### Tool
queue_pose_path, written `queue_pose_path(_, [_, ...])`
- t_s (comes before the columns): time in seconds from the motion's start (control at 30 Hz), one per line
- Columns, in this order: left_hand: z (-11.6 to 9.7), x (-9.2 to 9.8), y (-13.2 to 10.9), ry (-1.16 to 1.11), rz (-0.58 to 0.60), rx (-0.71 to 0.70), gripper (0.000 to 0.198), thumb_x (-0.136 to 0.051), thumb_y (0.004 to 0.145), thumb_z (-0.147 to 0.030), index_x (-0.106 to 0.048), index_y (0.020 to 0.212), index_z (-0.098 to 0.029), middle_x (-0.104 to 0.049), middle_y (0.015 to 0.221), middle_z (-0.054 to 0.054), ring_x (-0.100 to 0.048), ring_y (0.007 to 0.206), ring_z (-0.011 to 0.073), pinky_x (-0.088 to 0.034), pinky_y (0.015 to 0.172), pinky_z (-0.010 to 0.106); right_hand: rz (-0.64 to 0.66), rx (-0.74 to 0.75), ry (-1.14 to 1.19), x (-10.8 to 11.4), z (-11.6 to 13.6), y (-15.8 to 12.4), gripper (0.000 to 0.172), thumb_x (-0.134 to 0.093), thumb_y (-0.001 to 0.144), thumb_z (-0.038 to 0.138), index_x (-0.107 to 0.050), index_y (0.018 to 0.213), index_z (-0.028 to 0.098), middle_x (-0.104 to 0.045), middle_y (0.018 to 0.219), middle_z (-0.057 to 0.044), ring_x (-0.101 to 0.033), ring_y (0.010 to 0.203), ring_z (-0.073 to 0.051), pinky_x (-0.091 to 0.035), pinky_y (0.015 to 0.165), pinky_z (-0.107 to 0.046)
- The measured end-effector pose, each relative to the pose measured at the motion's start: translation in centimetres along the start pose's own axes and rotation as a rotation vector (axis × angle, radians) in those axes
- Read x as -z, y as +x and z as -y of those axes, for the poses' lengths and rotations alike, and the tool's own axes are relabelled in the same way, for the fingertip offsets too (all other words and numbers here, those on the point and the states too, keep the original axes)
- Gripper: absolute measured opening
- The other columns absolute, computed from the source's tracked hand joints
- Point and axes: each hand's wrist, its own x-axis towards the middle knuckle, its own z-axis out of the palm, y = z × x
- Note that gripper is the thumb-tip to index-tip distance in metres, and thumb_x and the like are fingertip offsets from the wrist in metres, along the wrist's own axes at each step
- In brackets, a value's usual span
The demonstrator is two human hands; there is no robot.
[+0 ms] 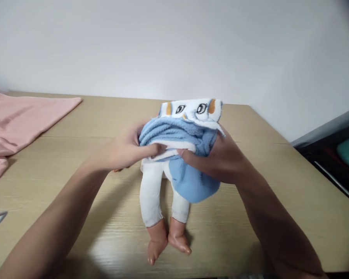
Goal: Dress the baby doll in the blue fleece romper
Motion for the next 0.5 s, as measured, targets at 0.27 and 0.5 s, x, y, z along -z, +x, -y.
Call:
queue_pose_path(0.27, [0.0,-3.6,-3.0,0.206,-0.246,-0.076,0.014,-0.067,0.103,-0.030,-0.063,0.113,-0.021,-0.066,0.099,0.001,-0.066,0.094,0.0210,-0.053,0.084,0.031,-0.164,-0.080,-0.357,-1.8,-0.1,-1.9,0.040,-0.074,0.085,0.026,-0.077,0.124,0.019,-0.082,0.130,-0.013,-0.075,0.127,-0.039,-0.057,0.118,-0.056])
queue_pose_path(0.5, [1.2,-5.4,-6.0,0.366,-0.273,0.080,0.021,-0.056,0.102,-0.040,-0.057,0.115,-0.023,-0.063,0.087,-0.001,-0.061,0.079,0.0231,-0.045,0.071,0.035,0.086,-0.007,-0.550,-2.8,-0.6,-2.8,0.016,-0.059,0.095,0.025,-0.073,0.094,0.019,-0.083,0.110,-0.013,-0.076,0.106,-0.031,-0.057,0.108,-0.048])
